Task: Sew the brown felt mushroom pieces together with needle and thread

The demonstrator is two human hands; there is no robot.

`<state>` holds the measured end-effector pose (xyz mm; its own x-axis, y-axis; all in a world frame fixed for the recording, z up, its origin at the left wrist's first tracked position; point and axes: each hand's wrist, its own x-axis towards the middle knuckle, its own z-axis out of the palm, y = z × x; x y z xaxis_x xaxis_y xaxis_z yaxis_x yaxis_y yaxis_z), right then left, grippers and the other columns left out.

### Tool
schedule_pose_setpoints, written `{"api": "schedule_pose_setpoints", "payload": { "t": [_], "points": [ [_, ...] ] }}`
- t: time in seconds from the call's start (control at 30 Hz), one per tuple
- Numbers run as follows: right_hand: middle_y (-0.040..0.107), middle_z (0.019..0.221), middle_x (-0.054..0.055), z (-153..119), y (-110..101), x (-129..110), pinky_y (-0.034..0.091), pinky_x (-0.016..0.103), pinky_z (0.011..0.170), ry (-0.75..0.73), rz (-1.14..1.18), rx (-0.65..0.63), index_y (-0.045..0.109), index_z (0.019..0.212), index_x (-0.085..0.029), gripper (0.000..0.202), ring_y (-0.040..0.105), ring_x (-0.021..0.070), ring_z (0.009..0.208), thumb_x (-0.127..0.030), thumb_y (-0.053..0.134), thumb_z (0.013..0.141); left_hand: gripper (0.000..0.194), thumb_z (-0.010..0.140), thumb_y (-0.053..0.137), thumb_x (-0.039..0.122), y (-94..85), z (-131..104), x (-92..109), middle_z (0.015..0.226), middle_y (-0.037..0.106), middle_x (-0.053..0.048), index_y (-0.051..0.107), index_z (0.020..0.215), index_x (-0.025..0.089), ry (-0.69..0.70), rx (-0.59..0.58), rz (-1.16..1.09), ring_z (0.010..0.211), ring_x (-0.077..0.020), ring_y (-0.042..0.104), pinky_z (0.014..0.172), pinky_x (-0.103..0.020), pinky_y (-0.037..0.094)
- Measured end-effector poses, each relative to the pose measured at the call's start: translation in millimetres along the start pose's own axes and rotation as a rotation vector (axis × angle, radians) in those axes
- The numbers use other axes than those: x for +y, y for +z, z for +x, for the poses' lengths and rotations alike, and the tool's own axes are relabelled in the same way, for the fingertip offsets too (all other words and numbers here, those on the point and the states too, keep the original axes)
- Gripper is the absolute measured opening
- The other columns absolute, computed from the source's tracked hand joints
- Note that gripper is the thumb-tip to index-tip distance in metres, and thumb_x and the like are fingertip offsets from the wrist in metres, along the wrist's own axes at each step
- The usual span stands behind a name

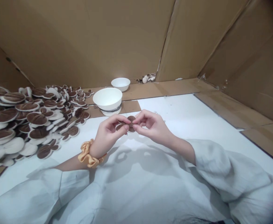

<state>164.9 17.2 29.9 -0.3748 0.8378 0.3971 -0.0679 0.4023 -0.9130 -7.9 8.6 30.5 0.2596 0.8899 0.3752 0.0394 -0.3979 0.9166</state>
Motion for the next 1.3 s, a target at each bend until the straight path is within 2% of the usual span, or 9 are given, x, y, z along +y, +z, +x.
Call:
{"api": "schedule_pose_setpoints", "payload": {
  "t": [0.1,0.27,0.5,0.63,0.77,0.93,1.1,1.2,1.3],
  "points": [
    [0.054,0.078,0.000,-2,3,-1,0.046,0.025,0.062,0.015,0.007,0.006,0.049,0.081,-0.018,0.012,0.053,0.0092,0.066,-0.018,0.060,0.076,0.008,0.074,0.063,0.020,2.0,0,-1,0.080,0.060,-0.002,0.060,0.080,0.017,-0.024,0.056,0.001,0.067,-0.0118,0.058,0.058,-0.023,0.051],
    [0.052,0.100,0.003,-5,10,2,0.046,0.024,0.064,0.055,0.041,-0.034,0.040,0.100,-0.025,0.036,0.054,0.0128,0.086,-0.019,0.064,0.073,0.007,0.072,0.065,0.019,5.9,-2,-2,0.077,0.061,-0.001,0.060,0.077,0.017,-0.016,0.173,0.076,0.074,-0.0118,0.058,0.066,-0.022,0.048],
    [0.053,0.082,-0.001,-8,18,1,0.046,0.029,0.072,0.066,0.101,0.031,0.035,0.105,-0.025,0.039,0.057,0.0118,0.076,-0.014,0.058,0.076,0.011,0.071,0.067,0.024,8.7,-4,-2,0.071,0.059,0.000,0.059,0.075,0.017,-0.101,0.195,-0.004,0.059,-0.0108,0.056,0.056,-0.023,0.047],
    [0.055,0.082,-0.001,-8,21,0,0.047,0.029,0.070,0.226,0.209,0.099,0.038,0.100,-0.023,0.039,0.058,0.0114,0.072,-0.017,0.063,0.071,0.011,0.069,0.068,0.024,10.7,-5,-3,0.070,0.059,0.000,0.060,0.073,0.016,-0.087,0.250,0.003,0.060,-0.0107,0.055,0.056,-0.022,0.046],
    [0.058,0.076,0.002,-8,21,-2,0.046,0.026,0.060,0.382,0.191,0.065,0.051,0.081,-0.016,0.016,0.056,0.0102,0.064,-0.024,0.063,0.073,0.009,0.070,0.067,0.022,10.7,-5,-4,0.071,0.059,0.000,0.061,0.073,0.016,-0.057,0.278,0.066,0.063,-0.0103,0.055,0.056,-0.020,0.044],
    [0.059,0.073,0.003,-11,21,-3,0.045,0.026,0.063,0.254,0.187,0.081,0.052,0.075,-0.014,0.011,0.057,0.0107,0.067,-0.021,0.060,0.076,0.011,0.072,0.066,0.022,10.4,-4,-2,0.068,0.059,0.001,0.057,0.074,0.016,-0.099,0.212,-0.062,0.054,-0.0093,0.056,0.053,-0.022,0.046],
    [0.058,0.073,0.002,-12,20,-2,0.045,0.027,0.065,0.155,0.205,0.007,0.050,0.078,-0.016,0.010,0.056,0.0122,0.072,-0.023,0.057,0.079,0.012,0.072,0.066,0.020,12.3,-3,1,0.066,0.059,0.002,0.055,0.073,0.015,-0.158,0.182,-0.217,0.051,-0.0082,0.056,0.051,-0.021,0.046],
    [0.057,0.076,0.003,-13,21,-1,0.045,0.027,0.066,0.163,0.207,0.006,0.049,0.079,-0.017,0.012,0.055,0.0123,0.073,-0.026,0.056,0.080,0.011,0.072,0.065,0.020,14.9,-4,3,0.066,0.059,0.003,0.056,0.074,0.016,-0.129,0.205,-0.192,0.052,-0.0082,0.056,0.052,-0.021,0.047],
    [0.054,0.076,0.001,-14,25,0,0.045,0.027,0.067,0.203,0.204,0.073,0.047,0.075,-0.018,0.019,0.055,0.0125,0.074,-0.028,0.064,0.074,0.009,0.072,0.066,0.021,17.9,-6,4,0.070,0.061,0.001,0.058,0.074,0.016,-0.085,0.280,-0.075,0.060,-0.0093,0.058,0.057,-0.021,0.048]
  ]
}}
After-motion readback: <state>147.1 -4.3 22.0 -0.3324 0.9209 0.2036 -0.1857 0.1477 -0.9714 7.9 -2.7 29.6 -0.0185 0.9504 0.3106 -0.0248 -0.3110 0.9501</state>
